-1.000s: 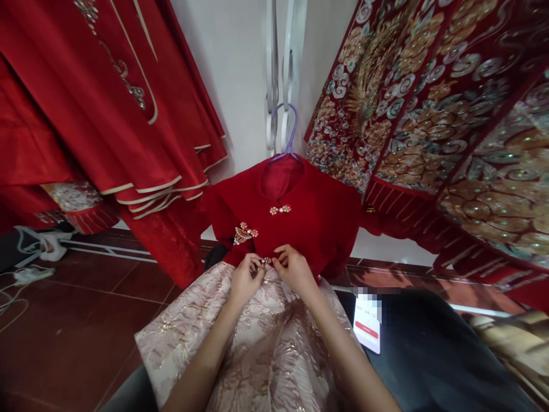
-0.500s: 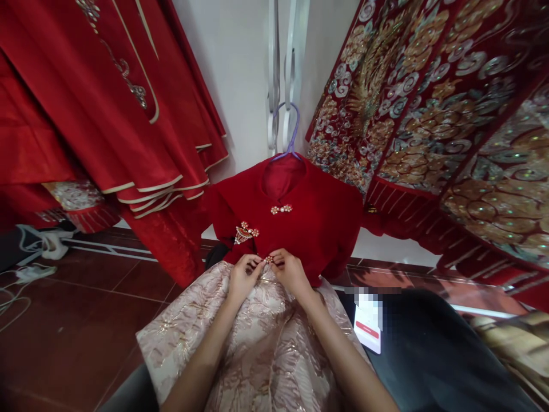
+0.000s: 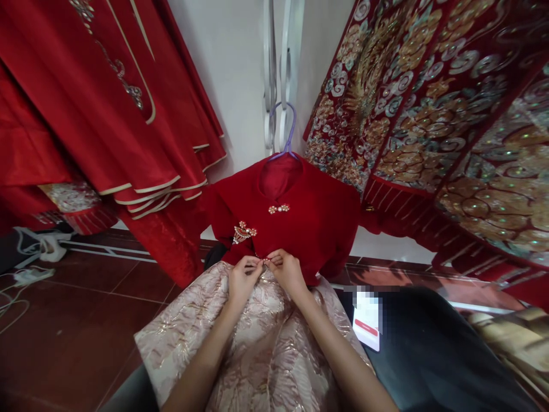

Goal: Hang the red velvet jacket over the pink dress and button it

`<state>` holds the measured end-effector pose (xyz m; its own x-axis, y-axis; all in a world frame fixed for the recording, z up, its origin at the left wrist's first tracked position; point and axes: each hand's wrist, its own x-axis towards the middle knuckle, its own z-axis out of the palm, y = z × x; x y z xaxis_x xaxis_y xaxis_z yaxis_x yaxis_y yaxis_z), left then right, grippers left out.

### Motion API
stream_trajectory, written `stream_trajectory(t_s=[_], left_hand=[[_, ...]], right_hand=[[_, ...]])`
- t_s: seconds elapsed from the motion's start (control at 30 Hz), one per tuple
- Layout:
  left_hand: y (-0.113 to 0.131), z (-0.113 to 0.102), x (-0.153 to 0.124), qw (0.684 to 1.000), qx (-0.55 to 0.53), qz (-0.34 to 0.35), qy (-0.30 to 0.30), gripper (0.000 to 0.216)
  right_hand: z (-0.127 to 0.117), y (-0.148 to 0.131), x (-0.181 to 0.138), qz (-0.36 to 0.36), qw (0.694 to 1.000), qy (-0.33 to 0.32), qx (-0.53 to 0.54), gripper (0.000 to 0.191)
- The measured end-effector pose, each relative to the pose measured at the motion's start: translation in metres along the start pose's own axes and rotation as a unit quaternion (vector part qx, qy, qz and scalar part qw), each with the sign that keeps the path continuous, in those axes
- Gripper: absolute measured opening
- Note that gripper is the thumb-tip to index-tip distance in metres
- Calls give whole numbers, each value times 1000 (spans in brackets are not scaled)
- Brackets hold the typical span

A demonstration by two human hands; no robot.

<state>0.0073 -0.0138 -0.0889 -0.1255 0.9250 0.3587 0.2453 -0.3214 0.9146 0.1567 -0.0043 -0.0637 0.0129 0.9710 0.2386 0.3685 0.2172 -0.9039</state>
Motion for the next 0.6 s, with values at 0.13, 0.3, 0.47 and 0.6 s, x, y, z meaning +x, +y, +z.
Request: stream_trajectory(t_s=[0.13, 0.3, 0.47, 0.6], left_hand=[[7, 0, 20, 994, -95, -41, 45, 27], [23, -1, 58, 950, -291, -105, 52, 38], [29, 3, 66, 934, -329, -133, 40, 42], [35, 6, 66, 934, -325, -132, 61, 39]], right_hand=[[-22, -3, 5, 11, 997, -74, 15, 14], [-55, -15, 5, 27, 965, -249, 82, 23], [-58, -19, 3, 39, 961, -254, 102, 23], [-53, -16, 3, 34, 962, -251, 100, 23]])
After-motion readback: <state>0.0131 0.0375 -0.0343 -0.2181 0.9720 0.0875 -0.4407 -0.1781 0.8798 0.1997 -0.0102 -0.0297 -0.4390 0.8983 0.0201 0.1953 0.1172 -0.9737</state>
